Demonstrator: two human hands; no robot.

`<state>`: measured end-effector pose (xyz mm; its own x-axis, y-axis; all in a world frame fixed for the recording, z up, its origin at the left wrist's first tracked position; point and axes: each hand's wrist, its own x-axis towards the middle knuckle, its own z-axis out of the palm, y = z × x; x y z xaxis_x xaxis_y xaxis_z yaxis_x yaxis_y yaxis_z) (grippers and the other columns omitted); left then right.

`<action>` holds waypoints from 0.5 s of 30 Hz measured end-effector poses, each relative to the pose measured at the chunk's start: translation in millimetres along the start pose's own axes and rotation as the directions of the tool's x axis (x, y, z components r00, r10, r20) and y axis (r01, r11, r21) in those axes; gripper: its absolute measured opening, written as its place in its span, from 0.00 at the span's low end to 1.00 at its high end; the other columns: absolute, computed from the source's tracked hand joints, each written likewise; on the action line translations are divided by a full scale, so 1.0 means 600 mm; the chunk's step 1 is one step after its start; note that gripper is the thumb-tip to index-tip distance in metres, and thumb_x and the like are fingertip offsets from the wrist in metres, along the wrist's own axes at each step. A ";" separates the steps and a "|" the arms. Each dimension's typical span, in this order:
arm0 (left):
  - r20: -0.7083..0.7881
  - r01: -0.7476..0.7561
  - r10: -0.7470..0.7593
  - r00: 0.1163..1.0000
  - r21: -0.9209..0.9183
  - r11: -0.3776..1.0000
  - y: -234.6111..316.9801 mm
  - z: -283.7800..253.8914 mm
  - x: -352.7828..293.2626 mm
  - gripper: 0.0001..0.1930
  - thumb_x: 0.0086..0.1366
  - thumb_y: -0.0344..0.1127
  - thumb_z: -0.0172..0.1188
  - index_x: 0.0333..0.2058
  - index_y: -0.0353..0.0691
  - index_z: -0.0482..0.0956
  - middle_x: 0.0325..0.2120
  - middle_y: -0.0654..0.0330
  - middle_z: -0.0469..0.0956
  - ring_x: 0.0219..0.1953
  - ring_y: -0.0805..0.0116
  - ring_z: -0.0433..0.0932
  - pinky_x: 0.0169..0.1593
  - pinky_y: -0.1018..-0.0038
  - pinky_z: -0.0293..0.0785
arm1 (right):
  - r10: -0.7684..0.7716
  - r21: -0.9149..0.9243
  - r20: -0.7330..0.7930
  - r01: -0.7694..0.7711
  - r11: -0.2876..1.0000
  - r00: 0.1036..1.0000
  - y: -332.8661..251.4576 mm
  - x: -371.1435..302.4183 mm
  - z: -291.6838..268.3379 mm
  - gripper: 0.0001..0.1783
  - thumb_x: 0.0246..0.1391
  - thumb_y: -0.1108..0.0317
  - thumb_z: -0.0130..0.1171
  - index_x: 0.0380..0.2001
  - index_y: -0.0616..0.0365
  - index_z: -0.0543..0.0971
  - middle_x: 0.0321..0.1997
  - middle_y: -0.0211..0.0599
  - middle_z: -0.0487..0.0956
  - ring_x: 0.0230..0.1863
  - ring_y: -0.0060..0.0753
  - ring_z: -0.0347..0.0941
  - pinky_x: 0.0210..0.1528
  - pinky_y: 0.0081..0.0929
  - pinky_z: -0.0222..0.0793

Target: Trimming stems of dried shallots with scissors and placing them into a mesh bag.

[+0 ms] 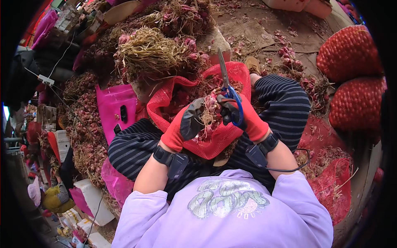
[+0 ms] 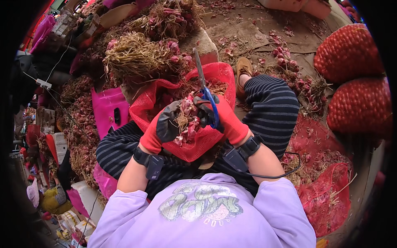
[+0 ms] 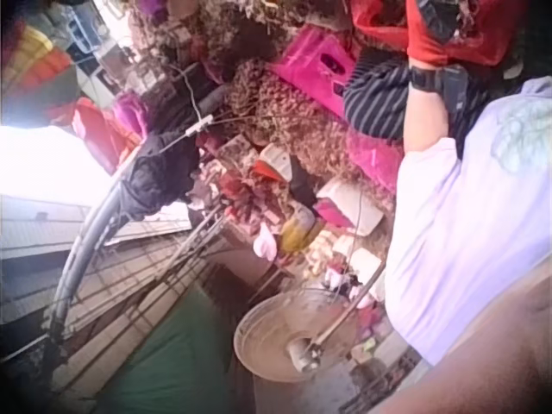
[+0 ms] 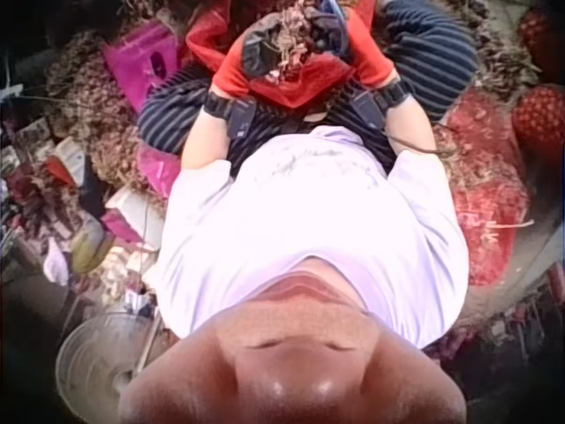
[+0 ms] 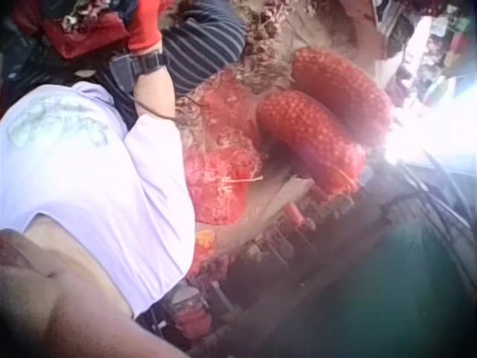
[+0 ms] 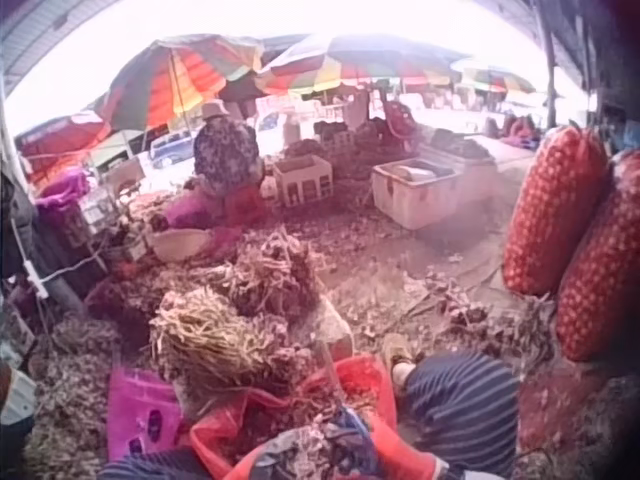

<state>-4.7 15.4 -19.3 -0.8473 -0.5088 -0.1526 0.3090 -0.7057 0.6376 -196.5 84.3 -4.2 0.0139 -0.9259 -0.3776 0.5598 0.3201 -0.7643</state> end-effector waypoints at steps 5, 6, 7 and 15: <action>-0.032 0.068 -0.072 0.997 -0.106 0.992 -0.005 -0.021 -0.004 0.21 0.67 0.39 0.44 0.55 0.36 0.61 0.50 0.58 0.68 0.50 0.67 0.70 0.55 0.69 0.66 | 0.012 -0.029 0.014 -0.012 1.000 1.000 0.015 0.010 -0.002 0.12 0.53 0.63 0.54 0.36 0.58 0.71 0.17 0.30 0.69 0.15 0.23 0.66 0.17 0.21 0.63; -0.052 0.067 -0.074 0.996 -0.127 0.990 -0.007 -0.020 -0.003 0.20 0.67 0.38 0.44 0.55 0.35 0.62 0.50 0.58 0.69 0.50 0.68 0.70 0.55 0.70 0.66 | -0.002 0.010 0.007 0.002 1.000 1.000 0.022 0.015 -0.006 0.12 0.53 0.63 0.55 0.36 0.59 0.72 0.18 0.30 0.70 0.16 0.23 0.67 0.17 0.20 0.64; -0.072 0.065 -0.076 0.995 -0.148 0.987 -0.008 -0.018 -0.002 0.19 0.67 0.37 0.44 0.54 0.35 0.63 0.49 0.58 0.69 0.50 0.69 0.70 0.55 0.71 0.66 | -0.016 0.049 -0.001 0.016 0.999 1.000 0.032 0.022 -0.010 0.13 0.52 0.63 0.56 0.36 0.59 0.73 0.19 0.30 0.71 0.16 0.23 0.68 0.17 0.19 0.65; -0.262 -0.003 0.099 0.960 0.343 0.940 -0.023 -0.031 0.020 0.15 0.65 0.32 0.47 0.50 0.38 0.66 0.38 0.65 0.71 0.39 0.77 0.71 0.44 0.82 0.68 | 0.006 0.069 0.013 -0.006 0.998 1.000 0.042 0.027 -0.013 0.13 0.52 0.62 0.56 0.38 0.59 0.73 0.23 0.30 0.73 0.17 0.23 0.69 0.17 0.20 0.66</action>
<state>-11.0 10.1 -44.1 -0.6700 -0.6871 -0.2811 0.1451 -0.4925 0.8581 -188.9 79.2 -33.5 0.0274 -0.9265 -0.3752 0.6157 0.3113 -0.7239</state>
